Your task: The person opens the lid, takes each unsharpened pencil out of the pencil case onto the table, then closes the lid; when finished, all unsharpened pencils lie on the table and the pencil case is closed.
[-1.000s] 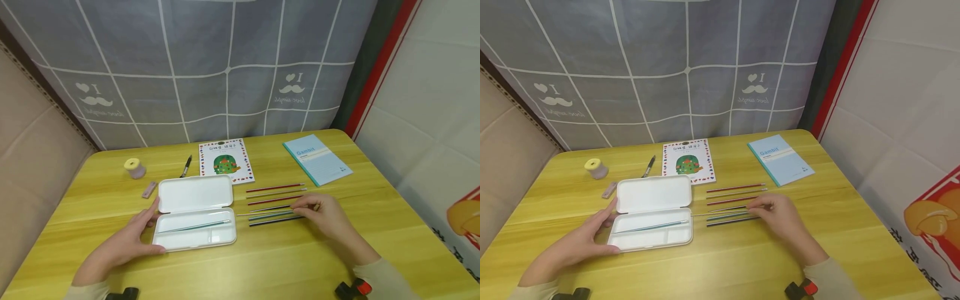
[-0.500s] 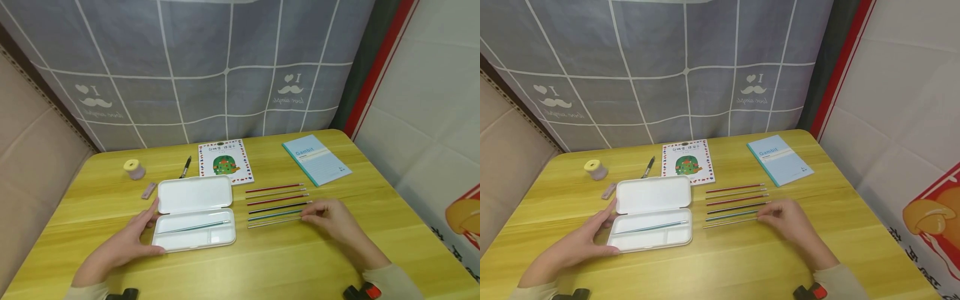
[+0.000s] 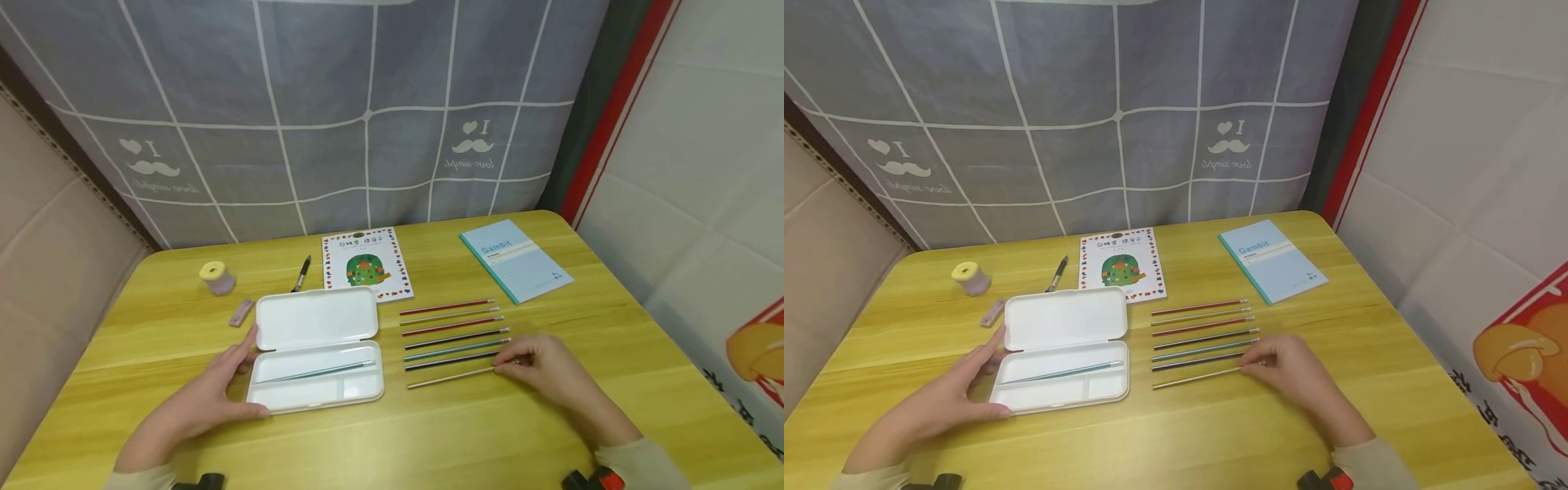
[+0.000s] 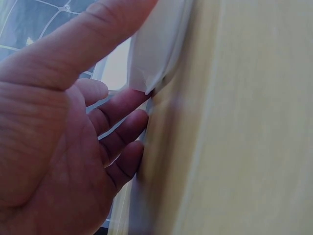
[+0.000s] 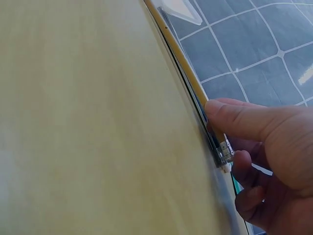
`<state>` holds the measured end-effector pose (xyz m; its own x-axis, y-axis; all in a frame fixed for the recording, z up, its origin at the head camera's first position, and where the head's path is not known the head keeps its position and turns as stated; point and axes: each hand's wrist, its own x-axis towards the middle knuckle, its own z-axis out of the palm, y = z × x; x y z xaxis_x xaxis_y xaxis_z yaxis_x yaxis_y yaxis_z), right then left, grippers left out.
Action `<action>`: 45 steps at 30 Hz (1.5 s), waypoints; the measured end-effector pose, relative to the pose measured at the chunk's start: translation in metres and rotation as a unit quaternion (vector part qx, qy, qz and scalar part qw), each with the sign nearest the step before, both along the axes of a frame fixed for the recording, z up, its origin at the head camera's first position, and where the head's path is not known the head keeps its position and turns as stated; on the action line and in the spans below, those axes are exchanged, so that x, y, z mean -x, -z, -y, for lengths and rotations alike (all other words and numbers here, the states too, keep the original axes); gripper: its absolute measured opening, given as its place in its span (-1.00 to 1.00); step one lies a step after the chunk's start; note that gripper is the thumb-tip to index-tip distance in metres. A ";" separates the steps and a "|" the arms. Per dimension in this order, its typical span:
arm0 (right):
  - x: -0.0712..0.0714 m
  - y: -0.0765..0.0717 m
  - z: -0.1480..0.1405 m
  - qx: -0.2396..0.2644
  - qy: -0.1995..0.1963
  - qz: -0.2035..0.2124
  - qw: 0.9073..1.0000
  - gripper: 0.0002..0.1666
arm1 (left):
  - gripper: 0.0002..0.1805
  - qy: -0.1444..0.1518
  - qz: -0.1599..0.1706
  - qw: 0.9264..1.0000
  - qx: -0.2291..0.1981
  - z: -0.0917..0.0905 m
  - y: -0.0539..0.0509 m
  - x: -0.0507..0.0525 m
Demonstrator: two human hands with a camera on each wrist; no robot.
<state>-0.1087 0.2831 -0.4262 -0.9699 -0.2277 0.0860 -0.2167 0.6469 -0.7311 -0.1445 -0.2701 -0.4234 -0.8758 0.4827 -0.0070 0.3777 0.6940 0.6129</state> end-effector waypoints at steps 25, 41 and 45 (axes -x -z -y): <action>-0.002 0.004 0.002 -0.030 0.001 -0.022 0.999 -0.80 | 0.46 0.001 0.001 1.000 0.001 0.000 0.000 -0.002; 0.004 -0.013 0.027 0.011 0.021 -0.029 0.999 -0.90 | 0.44 0.003 -0.002 1.000 -0.008 0.000 0.000 -0.001; 0.017 -0.021 0.045 0.063 0.016 0.022 0.998 -0.80 | 0.44 0.004 -0.004 1.000 -0.005 0.000 -0.001 -0.001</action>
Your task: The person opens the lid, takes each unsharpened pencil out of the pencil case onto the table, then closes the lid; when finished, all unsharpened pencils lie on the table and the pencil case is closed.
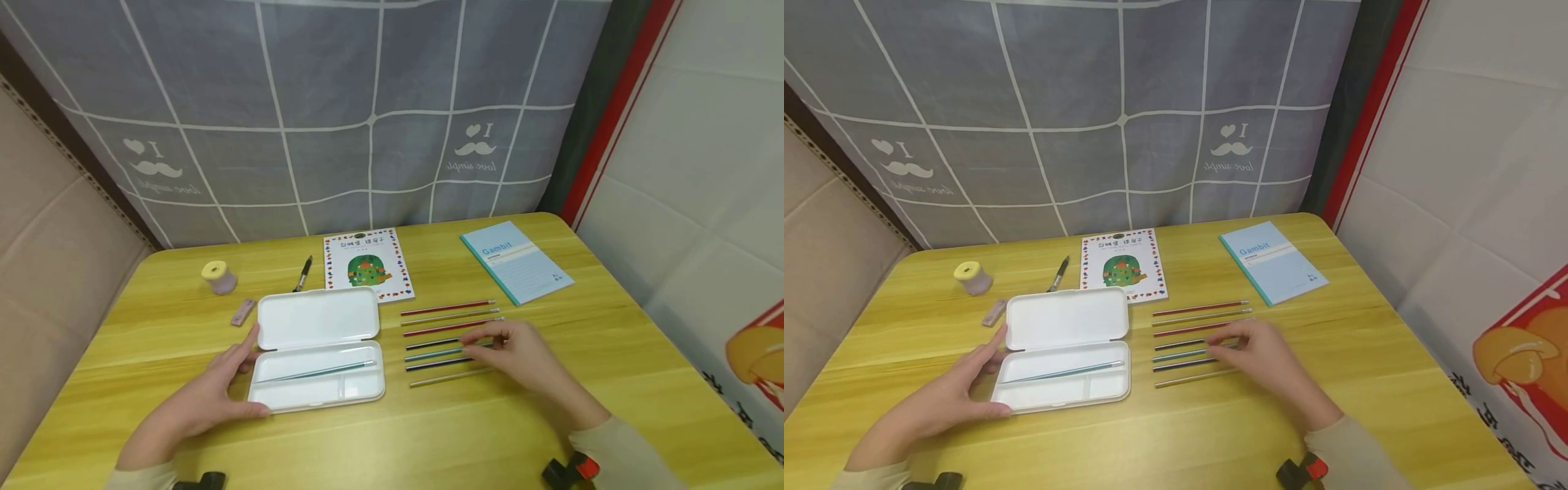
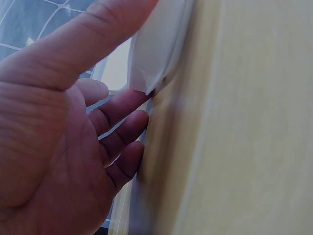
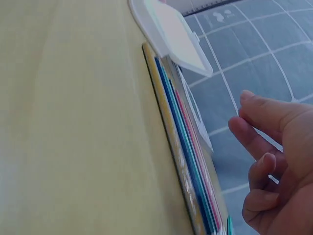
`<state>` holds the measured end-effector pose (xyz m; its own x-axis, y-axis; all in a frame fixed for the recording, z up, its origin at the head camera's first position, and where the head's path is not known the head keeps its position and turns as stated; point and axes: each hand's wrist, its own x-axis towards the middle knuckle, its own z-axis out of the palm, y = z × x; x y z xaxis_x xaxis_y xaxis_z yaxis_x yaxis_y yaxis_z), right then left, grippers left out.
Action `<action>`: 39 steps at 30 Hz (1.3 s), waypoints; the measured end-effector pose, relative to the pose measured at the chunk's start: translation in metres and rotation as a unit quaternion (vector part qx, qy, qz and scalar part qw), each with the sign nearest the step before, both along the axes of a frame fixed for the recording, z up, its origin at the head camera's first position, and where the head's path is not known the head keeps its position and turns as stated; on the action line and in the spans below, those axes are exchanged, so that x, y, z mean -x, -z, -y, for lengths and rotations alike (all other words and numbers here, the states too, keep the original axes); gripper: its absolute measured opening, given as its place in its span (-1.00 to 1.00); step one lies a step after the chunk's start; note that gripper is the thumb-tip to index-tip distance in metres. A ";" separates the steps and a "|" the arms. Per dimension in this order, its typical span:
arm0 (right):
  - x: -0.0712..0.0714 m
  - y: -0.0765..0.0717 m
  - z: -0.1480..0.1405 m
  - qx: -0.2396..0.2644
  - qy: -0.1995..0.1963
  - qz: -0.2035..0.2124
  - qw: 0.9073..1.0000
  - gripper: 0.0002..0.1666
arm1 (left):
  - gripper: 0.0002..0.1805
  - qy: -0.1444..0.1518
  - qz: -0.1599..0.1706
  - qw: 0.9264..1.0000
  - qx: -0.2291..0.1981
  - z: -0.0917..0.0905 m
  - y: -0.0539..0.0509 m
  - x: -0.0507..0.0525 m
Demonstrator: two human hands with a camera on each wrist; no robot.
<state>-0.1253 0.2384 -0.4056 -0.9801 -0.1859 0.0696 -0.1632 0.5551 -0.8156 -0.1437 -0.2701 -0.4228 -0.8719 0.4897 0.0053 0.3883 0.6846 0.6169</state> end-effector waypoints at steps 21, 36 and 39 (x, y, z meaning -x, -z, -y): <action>0.035 -0.010 0.115 0.010 -0.107 0.002 0.994 -0.73 | 0.46 -0.009 0.010 1.000 0.011 0.000 0.000 0.000; 0.037 0.015 0.161 -0.152 -0.108 -0.034 0.982 -0.90 | 0.48 -0.013 -0.009 1.000 0.022 -0.002 0.000 0.001; 0.037 0.015 0.167 -0.182 -0.105 -0.044 0.977 -0.91 | 0.48 -0.013 -0.008 1.000 0.021 -0.001 0.000 0.000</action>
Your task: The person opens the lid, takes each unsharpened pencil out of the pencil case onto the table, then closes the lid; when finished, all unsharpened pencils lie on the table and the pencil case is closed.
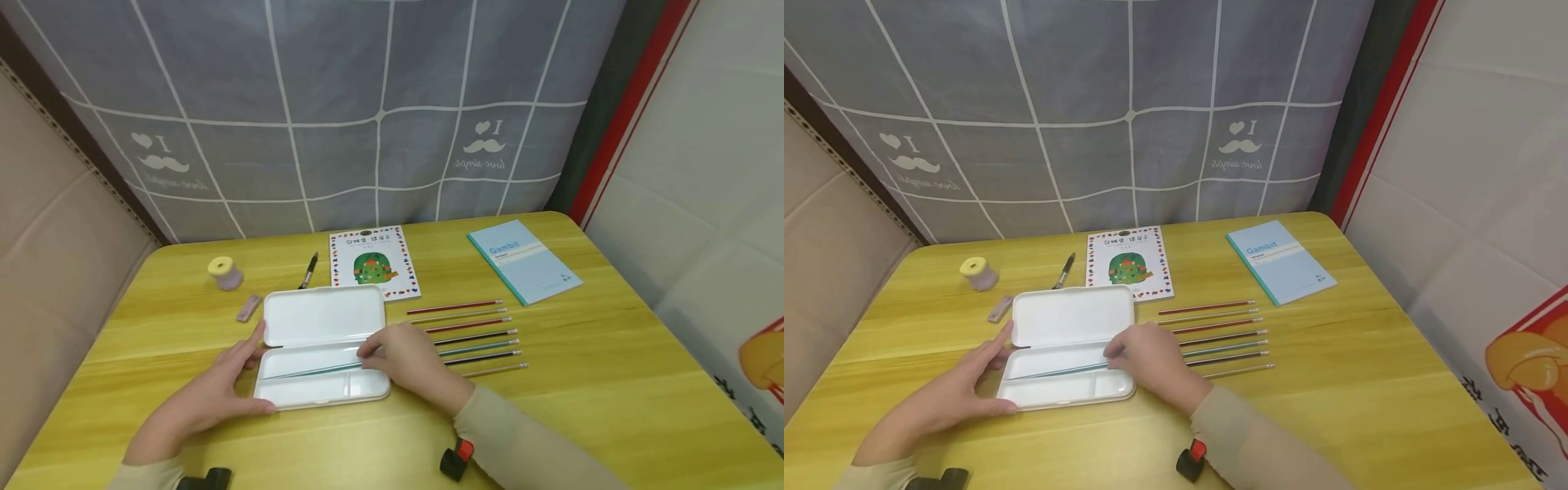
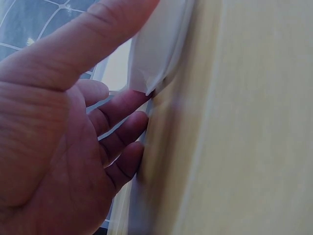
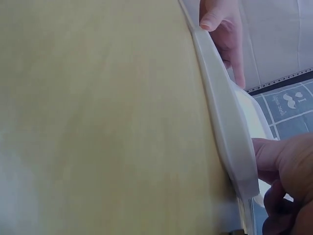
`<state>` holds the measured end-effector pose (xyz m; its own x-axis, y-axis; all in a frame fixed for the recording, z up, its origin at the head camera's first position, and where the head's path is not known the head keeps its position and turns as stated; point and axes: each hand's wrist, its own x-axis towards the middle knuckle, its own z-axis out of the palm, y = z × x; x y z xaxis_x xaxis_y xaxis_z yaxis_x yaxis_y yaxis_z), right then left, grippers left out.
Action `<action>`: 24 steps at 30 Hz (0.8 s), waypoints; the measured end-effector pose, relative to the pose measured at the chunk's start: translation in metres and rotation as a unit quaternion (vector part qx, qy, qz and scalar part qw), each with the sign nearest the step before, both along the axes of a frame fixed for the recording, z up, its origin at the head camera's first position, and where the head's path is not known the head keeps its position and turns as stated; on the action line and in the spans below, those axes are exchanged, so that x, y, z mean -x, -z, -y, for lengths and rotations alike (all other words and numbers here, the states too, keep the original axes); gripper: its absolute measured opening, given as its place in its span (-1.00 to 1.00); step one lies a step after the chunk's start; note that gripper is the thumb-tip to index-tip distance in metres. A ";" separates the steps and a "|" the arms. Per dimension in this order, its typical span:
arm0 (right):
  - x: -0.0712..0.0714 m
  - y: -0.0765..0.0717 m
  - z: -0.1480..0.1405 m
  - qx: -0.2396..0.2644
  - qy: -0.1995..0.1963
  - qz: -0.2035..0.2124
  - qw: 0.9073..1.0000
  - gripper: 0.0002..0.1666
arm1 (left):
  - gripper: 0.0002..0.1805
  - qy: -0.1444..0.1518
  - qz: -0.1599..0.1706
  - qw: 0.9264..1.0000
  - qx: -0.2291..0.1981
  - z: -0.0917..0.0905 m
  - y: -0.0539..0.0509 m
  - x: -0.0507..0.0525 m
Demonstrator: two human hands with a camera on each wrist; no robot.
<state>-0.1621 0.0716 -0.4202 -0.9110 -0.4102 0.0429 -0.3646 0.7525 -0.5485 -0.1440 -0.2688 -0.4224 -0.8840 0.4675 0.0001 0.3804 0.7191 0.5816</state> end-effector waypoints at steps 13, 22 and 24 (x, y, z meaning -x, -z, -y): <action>-0.002 -0.004 0.011 -0.081 -0.019 -0.066 0.994 -0.91 | 0.48 -0.004 0.009 1.000 0.002 -0.001 -0.003 -0.001; -0.004 -0.009 -0.001 -0.015 -0.015 -0.136 0.990 -0.89 | 0.47 -0.004 0.012 1.000 0.001 -0.002 -0.004 -0.001; -0.003 -0.011 -0.007 0.001 -0.006 -0.154 0.988 -0.88 | 0.47 -0.003 0.011 1.000 0.000 -0.001 -0.004 -0.001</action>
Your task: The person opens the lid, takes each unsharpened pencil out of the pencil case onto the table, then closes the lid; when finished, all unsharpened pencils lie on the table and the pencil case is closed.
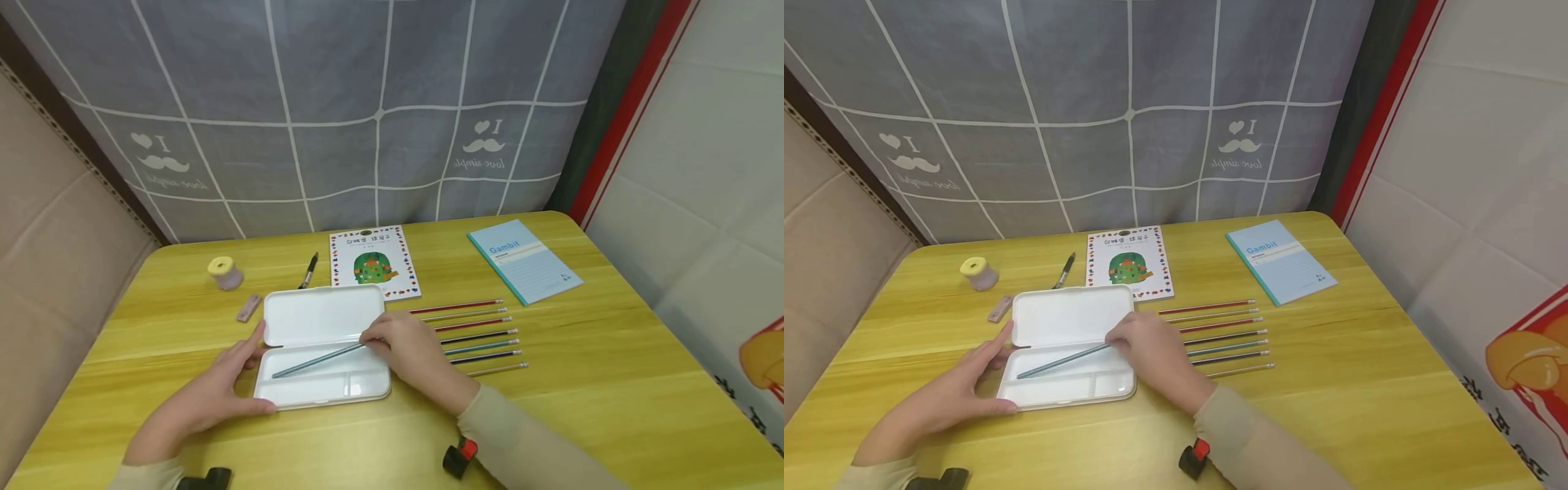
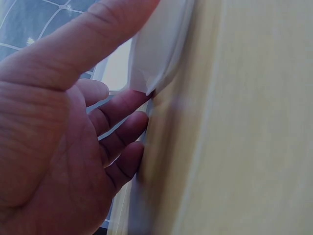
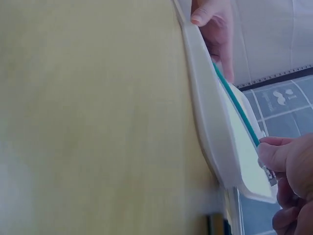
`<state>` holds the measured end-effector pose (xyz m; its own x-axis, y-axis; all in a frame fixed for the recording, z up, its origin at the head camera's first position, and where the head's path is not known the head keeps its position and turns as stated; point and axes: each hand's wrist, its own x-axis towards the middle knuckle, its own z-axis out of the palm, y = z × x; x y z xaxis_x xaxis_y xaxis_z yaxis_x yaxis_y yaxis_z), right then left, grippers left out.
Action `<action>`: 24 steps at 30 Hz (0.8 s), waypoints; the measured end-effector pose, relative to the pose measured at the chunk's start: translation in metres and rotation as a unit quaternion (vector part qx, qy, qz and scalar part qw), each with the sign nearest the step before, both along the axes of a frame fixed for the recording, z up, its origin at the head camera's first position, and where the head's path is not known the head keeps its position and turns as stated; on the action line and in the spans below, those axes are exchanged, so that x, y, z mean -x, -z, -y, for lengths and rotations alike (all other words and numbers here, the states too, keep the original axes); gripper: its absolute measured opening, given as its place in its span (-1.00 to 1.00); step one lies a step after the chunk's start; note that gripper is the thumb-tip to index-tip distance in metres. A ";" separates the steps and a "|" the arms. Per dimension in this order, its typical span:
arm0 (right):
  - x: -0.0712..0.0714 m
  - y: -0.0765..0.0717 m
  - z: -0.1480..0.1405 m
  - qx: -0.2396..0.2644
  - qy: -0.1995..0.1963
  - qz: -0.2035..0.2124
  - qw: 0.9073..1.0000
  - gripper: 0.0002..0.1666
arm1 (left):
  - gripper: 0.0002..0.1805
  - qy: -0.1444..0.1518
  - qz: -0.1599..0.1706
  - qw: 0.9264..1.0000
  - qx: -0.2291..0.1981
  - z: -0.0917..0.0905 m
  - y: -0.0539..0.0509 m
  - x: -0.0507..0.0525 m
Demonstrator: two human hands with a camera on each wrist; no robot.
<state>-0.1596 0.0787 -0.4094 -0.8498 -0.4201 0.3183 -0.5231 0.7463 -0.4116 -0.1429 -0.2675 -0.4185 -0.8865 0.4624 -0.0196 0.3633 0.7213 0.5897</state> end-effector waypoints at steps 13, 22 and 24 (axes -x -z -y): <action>0.014 -0.011 -0.065 0.117 0.068 0.017 0.991 -0.83 | 0.48 -0.003 0.003 1.000 0.000 0.003 0.000 0.000; 0.025 -0.013 -0.123 0.108 0.105 -0.017 0.988 -0.87 | 0.46 0.009 -0.004 1.000 -0.009 0.003 0.005 0.002; 0.027 -0.013 -0.134 0.106 0.116 -0.020 0.987 -0.87 | 0.46 0.006 -0.001 1.000 -0.009 0.002 0.005 0.002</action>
